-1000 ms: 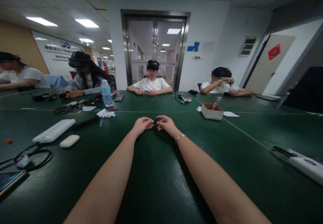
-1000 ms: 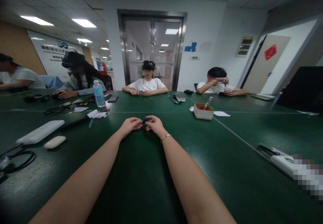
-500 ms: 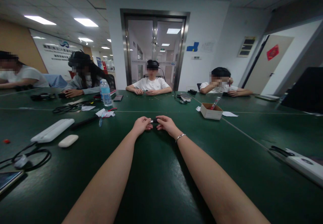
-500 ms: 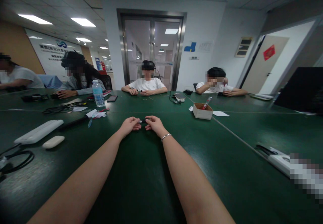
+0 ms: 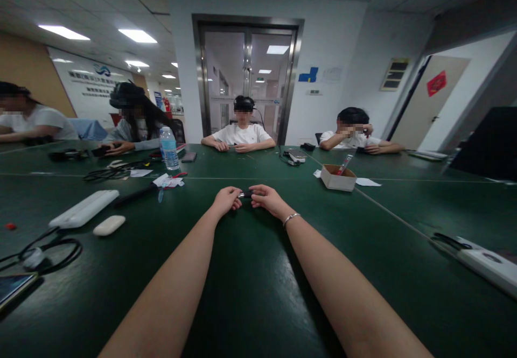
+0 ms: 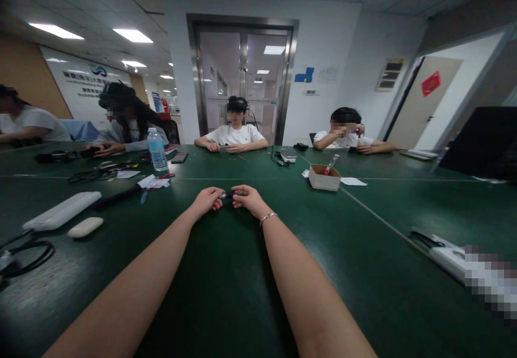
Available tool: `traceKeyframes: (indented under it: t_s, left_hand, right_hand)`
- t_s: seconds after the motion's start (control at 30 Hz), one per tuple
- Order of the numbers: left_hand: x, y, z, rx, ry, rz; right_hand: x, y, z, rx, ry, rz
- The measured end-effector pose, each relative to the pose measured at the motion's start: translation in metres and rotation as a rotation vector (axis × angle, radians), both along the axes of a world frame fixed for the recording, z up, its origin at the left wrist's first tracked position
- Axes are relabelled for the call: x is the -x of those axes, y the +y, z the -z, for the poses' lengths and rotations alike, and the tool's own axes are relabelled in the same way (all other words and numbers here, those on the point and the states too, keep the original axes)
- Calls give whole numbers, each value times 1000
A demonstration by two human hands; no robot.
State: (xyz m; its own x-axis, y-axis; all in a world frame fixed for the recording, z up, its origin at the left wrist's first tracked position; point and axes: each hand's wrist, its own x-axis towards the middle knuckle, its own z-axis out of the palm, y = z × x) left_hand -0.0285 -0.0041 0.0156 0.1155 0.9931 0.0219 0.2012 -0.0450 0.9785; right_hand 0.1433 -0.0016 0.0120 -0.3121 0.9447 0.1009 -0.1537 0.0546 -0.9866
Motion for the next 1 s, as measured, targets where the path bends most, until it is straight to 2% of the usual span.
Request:
traceKeyframes:
  t_s: [0.33,0.6,0.8,1.0]
  left_hand:
    - [1,0,1,-25,19,16]
    - [3,6,6,-58,-48,-22]
    - [0,3,4,-7,-116,-24]
    - [-1,1,3,-38,-126,-12]
  right_hand:
    - [-2,-1,-1,8,7,-33]
    - [-2,-1,-1,3,6,-38]
    - [0,-1,-2,13,-1,-36]
    - [1,0,-2,32,-5,-9]
